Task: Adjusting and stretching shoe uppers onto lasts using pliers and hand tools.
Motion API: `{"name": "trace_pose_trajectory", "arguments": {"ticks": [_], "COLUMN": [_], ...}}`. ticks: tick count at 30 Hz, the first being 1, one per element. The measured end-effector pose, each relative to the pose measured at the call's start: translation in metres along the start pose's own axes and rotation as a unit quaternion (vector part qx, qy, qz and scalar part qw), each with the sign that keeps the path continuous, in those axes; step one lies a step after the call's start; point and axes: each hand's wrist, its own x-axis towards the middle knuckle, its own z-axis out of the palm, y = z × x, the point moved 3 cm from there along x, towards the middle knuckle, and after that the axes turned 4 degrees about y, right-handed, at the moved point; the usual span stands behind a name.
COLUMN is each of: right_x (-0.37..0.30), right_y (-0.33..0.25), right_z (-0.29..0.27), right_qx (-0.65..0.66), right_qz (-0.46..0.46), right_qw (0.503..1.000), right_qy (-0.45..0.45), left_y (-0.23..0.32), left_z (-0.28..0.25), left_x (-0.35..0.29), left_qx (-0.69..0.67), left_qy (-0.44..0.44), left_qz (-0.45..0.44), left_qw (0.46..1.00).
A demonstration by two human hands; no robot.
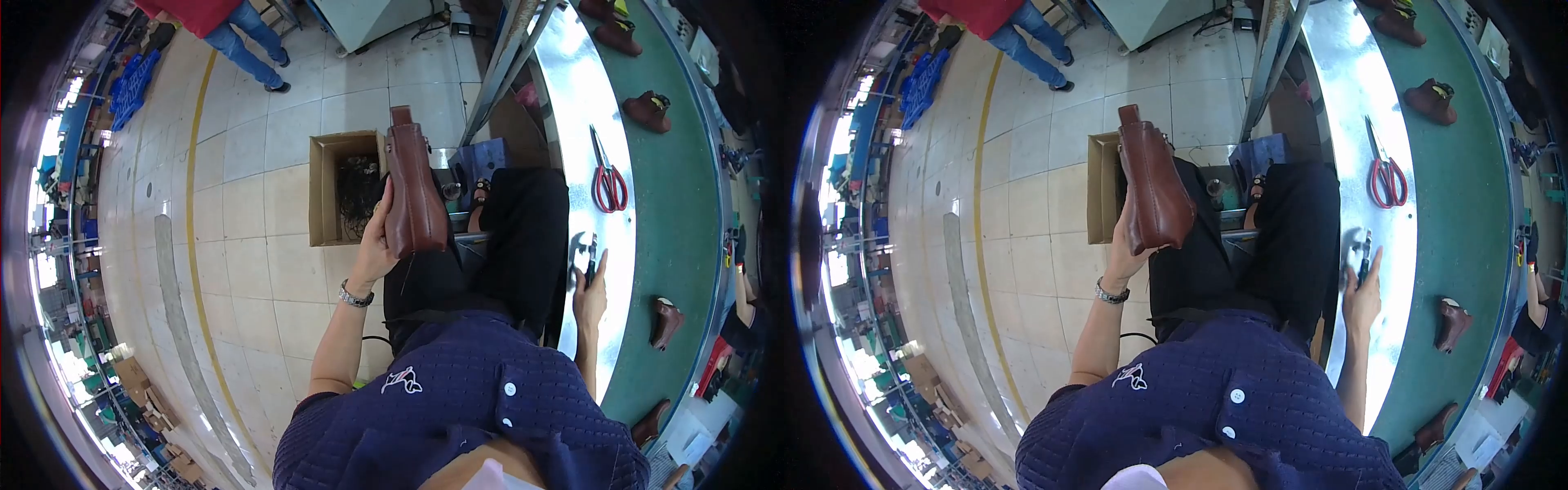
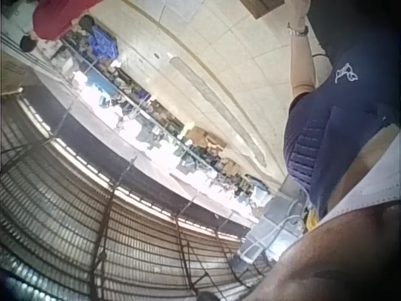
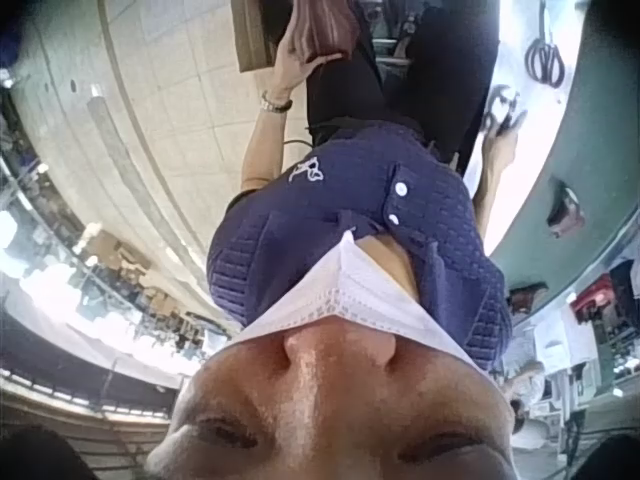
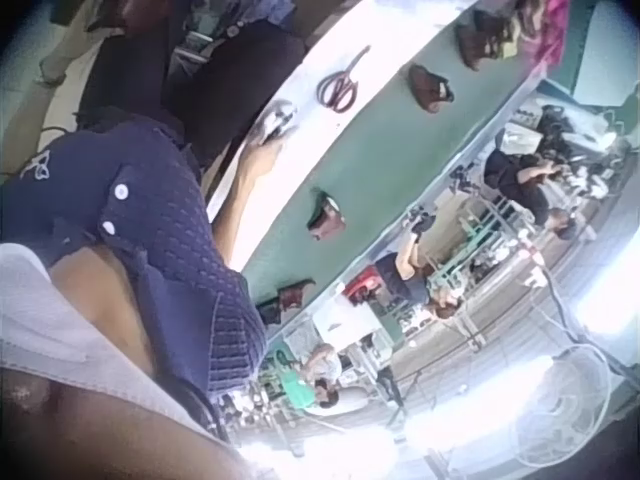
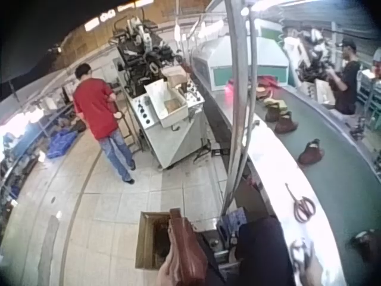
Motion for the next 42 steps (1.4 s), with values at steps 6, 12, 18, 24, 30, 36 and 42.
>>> {"name": "trace_pose_trajectory", "arguments": {"ticks": [6, 12, 18, 24, 30, 36, 42], "right_x": [0.005, 0.096, 0.181, 0.201, 0.152, -0.006, -0.066], "right_y": [0.046, 0.015, 0.004, -0.004, -0.053, -0.121, -0.142], "right_z": [0.005, -0.009, 0.011, 0.004, -0.013, -0.037, -0.044], "right_qx": [-0.059, 0.114, -0.031, -0.042, 0.522, 0.609, 0.500], "right_qz": [0.005, -0.058, -0.078, -0.113, 0.099, 0.088, 0.000], "right_qw": [0.997, 0.974, 0.982, 0.991, 0.817, 0.640, 0.624], "right_qy": [0.043, 0.185, 0.168, 0.066, -0.226, -0.460, -0.600], "left_y": [-0.013, 0.006, 0.009, -0.001, -0.017, -0.005, -0.005], "left_z": [-0.006, 0.003, 0.036, 0.059, 0.069, 0.084, 0.095], "left_x": [-0.010, -0.010, 0.008, 0.036, 0.005, -0.017, -0.017], "left_qx": [-0.095, -0.178, -0.091, -0.078, -0.025, 0.166, 0.161], "left_qy": [0.045, 0.076, -0.024, -0.054, 0.009, 0.165, 0.210], "left_qz": [-0.116, -0.260, -0.368, -0.348, -0.278, -0.141, -0.122], "left_qw": [0.988, 0.946, 0.925, 0.933, 0.960, 0.962, 0.957]}}
